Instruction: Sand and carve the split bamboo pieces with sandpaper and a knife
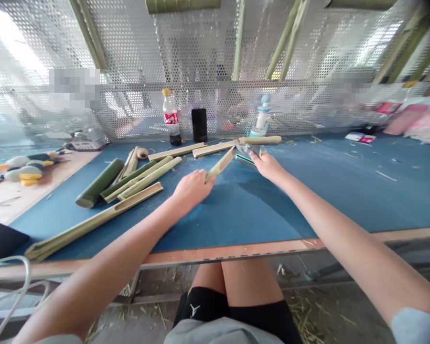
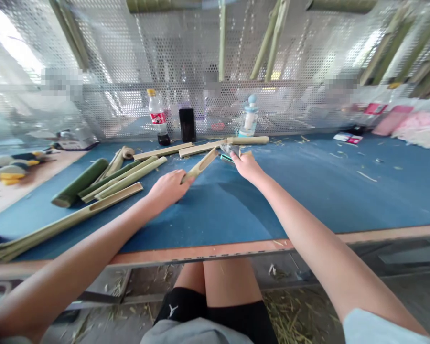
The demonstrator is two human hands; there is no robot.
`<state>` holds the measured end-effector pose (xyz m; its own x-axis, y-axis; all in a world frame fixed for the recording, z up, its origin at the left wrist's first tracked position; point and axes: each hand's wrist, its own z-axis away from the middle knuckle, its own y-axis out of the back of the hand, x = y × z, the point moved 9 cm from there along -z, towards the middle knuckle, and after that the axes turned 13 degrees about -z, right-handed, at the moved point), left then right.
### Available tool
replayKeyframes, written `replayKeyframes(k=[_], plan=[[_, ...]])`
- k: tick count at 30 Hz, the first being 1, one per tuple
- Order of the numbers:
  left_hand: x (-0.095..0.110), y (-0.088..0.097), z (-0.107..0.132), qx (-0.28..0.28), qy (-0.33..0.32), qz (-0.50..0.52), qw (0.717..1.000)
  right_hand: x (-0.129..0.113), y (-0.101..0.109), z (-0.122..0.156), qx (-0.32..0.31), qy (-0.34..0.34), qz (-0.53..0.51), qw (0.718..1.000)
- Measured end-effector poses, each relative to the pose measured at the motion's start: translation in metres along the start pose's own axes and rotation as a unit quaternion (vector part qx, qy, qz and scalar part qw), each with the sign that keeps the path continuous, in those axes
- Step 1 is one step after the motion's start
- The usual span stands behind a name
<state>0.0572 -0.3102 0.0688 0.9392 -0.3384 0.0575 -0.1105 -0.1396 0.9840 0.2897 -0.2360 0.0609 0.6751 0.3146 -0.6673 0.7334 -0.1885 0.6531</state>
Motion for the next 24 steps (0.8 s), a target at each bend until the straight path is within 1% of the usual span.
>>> replayKeyframes(k=[2,4,7,9,11,15,20,22,24], plan=[[0.018,-0.003,0.008,0.012,-0.02,-0.044,0.999,-0.011,-0.007,0.004,-0.002,0.007,-0.009,1.0],[0.034,-0.005,0.015,0.016,-0.047,-0.08,0.996,-0.021,-0.022,0.008,-0.027,0.021,-0.017,0.999],[0.045,-0.007,0.023,0.02,-0.069,-0.125,0.99,-0.03,-0.044,0.009,-0.068,0.036,-0.02,0.997],[0.046,-0.008,0.026,0.006,-0.08,-0.147,0.986,-0.03,-0.048,0.008,-0.074,0.032,-0.022,0.997],[0.043,-0.009,0.026,-0.016,-0.084,-0.164,0.983,-0.031,-0.047,0.009,-0.073,0.03,-0.029,0.996],[0.033,-0.007,0.024,-0.051,-0.062,-0.18,0.98,-0.033,-0.047,0.016,-0.089,0.046,-0.028,0.995],[0.033,-0.016,0.023,-0.097,-0.033,-0.211,0.972,-0.02,-0.05,0.01,-0.08,0.03,-0.009,0.996],[0.035,-0.019,0.023,-0.111,-0.034,-0.218,0.969,-0.023,-0.054,0.01,-0.089,0.028,-0.017,0.996],[0.036,-0.02,0.022,-0.114,-0.049,-0.217,0.968,-0.035,-0.061,0.016,-0.108,0.032,-0.029,0.993]])
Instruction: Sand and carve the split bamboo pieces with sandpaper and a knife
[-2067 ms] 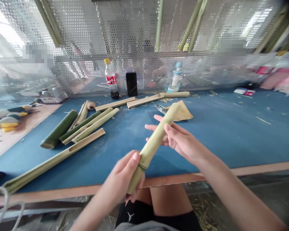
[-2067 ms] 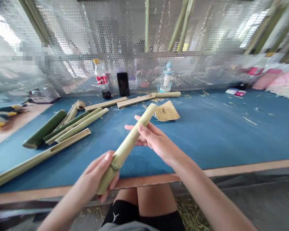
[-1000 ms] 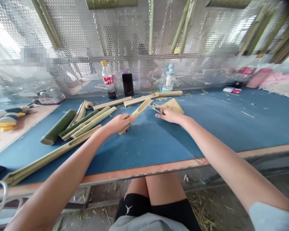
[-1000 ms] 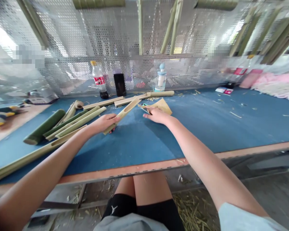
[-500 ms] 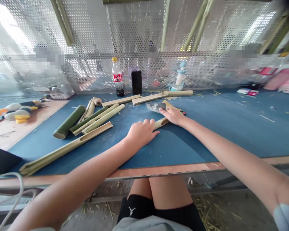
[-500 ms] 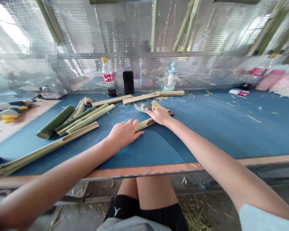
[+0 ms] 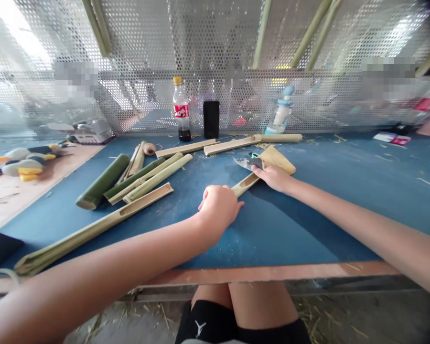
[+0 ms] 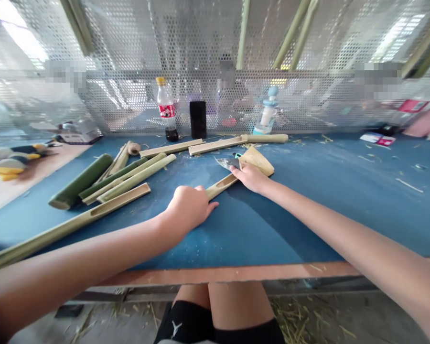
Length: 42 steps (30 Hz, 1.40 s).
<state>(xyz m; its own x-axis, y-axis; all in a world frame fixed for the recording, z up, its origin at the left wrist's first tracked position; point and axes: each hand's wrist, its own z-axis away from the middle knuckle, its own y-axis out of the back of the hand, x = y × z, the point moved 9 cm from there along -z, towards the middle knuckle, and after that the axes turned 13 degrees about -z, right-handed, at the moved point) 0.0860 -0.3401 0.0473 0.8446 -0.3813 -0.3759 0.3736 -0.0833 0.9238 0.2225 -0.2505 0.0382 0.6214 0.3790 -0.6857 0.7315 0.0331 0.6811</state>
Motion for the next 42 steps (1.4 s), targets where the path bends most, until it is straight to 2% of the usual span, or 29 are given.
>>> replayKeyframes(k=[5,7,9,11,15,16,17,20,21,24,25,26,28,30,31,33,34,35,37,38,39,40,42], plan=[[-0.001,-0.002,0.001,0.016,-0.015,-0.009,1.0,-0.041,-0.031,0.013,-0.109,0.077,-0.077,0.988],[-0.002,-0.005,0.001,0.013,-0.006,-0.013,1.0,-0.037,-0.03,0.008,-0.128,0.071,-0.099,0.984],[-0.003,-0.008,0.0,0.007,-0.003,-0.01,1.0,-0.024,-0.022,0.0,-0.108,0.04,-0.095,0.989],[-0.004,-0.009,-0.001,0.003,-0.01,-0.001,1.0,-0.022,-0.018,-0.002,-0.096,0.037,-0.096,0.99],[-0.006,-0.011,-0.004,-0.005,-0.035,0.012,0.999,-0.051,-0.034,0.011,-0.18,0.13,-0.132,0.966],[-0.008,-0.011,-0.005,-0.01,-0.035,0.012,0.999,-0.052,-0.036,0.012,-0.192,0.135,-0.133,0.963],[-0.01,-0.012,-0.006,-0.015,-0.032,0.011,0.999,-0.048,-0.035,0.01,-0.19,0.118,-0.128,0.966],[-0.013,-0.014,-0.006,-0.026,-0.015,0.0,1.0,-0.025,-0.02,-0.002,-0.116,0.035,-0.113,0.986],[-0.012,-0.014,-0.005,-0.024,-0.017,-0.008,1.0,-0.024,-0.018,-0.003,-0.101,0.031,-0.117,0.988],[-0.005,-0.014,-0.003,-0.012,-0.033,-0.037,0.999,-0.047,-0.03,0.007,-0.169,0.109,-0.162,0.966],[-0.004,-0.013,-0.003,-0.011,-0.032,-0.046,0.998,-0.051,-0.034,0.01,-0.189,0.111,-0.175,0.96],[-0.004,-0.014,-0.002,-0.013,-0.026,-0.052,0.998,-0.047,-0.034,0.009,-0.178,0.082,-0.174,0.965],[-0.007,-0.013,-0.001,-0.018,-0.003,-0.06,0.998,-0.032,-0.028,0.006,-0.118,0.001,-0.151,0.981],[-0.006,-0.012,0.0,-0.019,-0.001,-0.071,0.997,-0.027,-0.021,0.008,-0.062,-0.029,-0.131,0.989],[-0.004,-0.012,0.0,-0.017,-0.014,-0.078,0.997,-0.034,-0.023,0.01,-0.068,0.005,-0.135,0.989],[-0.002,-0.011,0.001,-0.009,-0.025,-0.094,0.995,-0.05,-0.033,0.016,-0.128,0.082,-0.161,0.975],[-0.002,-0.011,0.001,-0.008,-0.023,-0.096,0.995,-0.051,-0.037,0.017,-0.153,0.09,-0.167,0.97],[-0.004,-0.012,0.002,-0.01,-0.015,-0.093,0.996,-0.043,-0.035,0.014,-0.14,0.06,-0.155,0.976],[-0.008,-0.014,0.002,-0.021,0.005,-0.074,0.997,-0.018,-0.024,0.008,-0.082,-0.044,-0.1,0.991],[-0.009,-0.016,0.002,-0.029,0.006,-0.067,0.997,-0.015,-0.021,0.008,-0.07,-0.059,-0.093,0.991],[-0.008,-0.017,0.002,-0.036,0.002,-0.067,0.997,-0.018,-0.02,0.007,-0.062,-0.047,-0.095,0.992],[-0.007,-0.017,0.002,-0.038,-0.002,-0.072,0.997,-0.03,-0.021,0.008,-0.071,0.009,-0.117,0.991],[-0.006,-0.017,0.002,-0.046,-0.006,-0.087,0.995,-0.051,-0.036,0.013,-0.162,0.098,-0.152,0.97]])
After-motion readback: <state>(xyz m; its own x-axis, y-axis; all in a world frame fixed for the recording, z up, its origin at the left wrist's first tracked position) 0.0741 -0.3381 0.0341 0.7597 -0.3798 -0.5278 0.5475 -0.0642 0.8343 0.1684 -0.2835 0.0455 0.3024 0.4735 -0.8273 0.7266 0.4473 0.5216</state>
